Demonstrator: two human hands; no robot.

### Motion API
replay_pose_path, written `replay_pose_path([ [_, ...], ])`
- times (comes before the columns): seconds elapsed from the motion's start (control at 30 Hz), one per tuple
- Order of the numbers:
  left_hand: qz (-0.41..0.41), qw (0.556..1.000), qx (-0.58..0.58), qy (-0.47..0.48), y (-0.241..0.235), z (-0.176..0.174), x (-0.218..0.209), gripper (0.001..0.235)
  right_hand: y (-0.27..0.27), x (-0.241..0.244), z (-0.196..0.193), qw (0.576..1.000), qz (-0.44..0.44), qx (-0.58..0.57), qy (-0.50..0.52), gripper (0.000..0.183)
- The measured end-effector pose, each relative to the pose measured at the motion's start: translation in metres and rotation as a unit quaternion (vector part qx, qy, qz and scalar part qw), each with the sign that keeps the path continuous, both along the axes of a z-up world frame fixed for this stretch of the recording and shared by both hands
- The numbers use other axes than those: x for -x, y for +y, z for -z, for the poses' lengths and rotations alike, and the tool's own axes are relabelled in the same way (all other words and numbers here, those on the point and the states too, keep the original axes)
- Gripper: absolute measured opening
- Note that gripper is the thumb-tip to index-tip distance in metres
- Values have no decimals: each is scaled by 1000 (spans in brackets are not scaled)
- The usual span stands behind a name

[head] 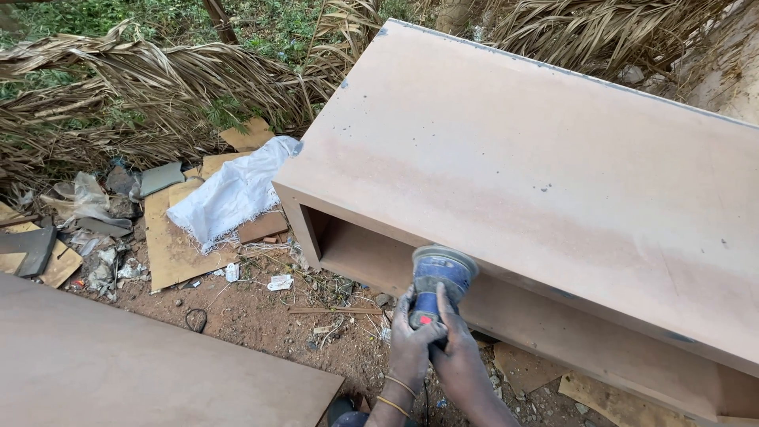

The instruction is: The person uses an electric orbital sander to smooth the edges and surfaces of a wooden cabinet. They work on the top edge, the side panels, and the interior shelf, moving the sander along the wood grain.

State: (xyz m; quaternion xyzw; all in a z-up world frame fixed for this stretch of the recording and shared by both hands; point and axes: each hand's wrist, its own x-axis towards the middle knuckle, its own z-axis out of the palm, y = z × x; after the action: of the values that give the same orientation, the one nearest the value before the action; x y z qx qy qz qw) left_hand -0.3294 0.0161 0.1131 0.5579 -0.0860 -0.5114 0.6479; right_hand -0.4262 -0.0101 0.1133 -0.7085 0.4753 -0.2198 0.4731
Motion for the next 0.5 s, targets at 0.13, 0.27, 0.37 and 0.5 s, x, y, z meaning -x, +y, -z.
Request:
replay_pose_path([
  [0.13, -40, 999, -24, 4, 0, 3, -7, 100, 0, -12, -14, 998, -34, -18, 42, 93],
  [0.27, -87, 992, 16, 93, 3, -3, -12, 87, -2, -26, -34, 989, -50, -46, 132, 87],
  [0.37, -149, 978, -1, 149, 2, -10, -16, 87, -6, -36, -60, 974, -90, -37, 205, 83],
  [0.5, -160, 974, 8, 162, 1, -24, -24, 80, -10, -48, -87, 955, -125, -57, 262, 83],
])
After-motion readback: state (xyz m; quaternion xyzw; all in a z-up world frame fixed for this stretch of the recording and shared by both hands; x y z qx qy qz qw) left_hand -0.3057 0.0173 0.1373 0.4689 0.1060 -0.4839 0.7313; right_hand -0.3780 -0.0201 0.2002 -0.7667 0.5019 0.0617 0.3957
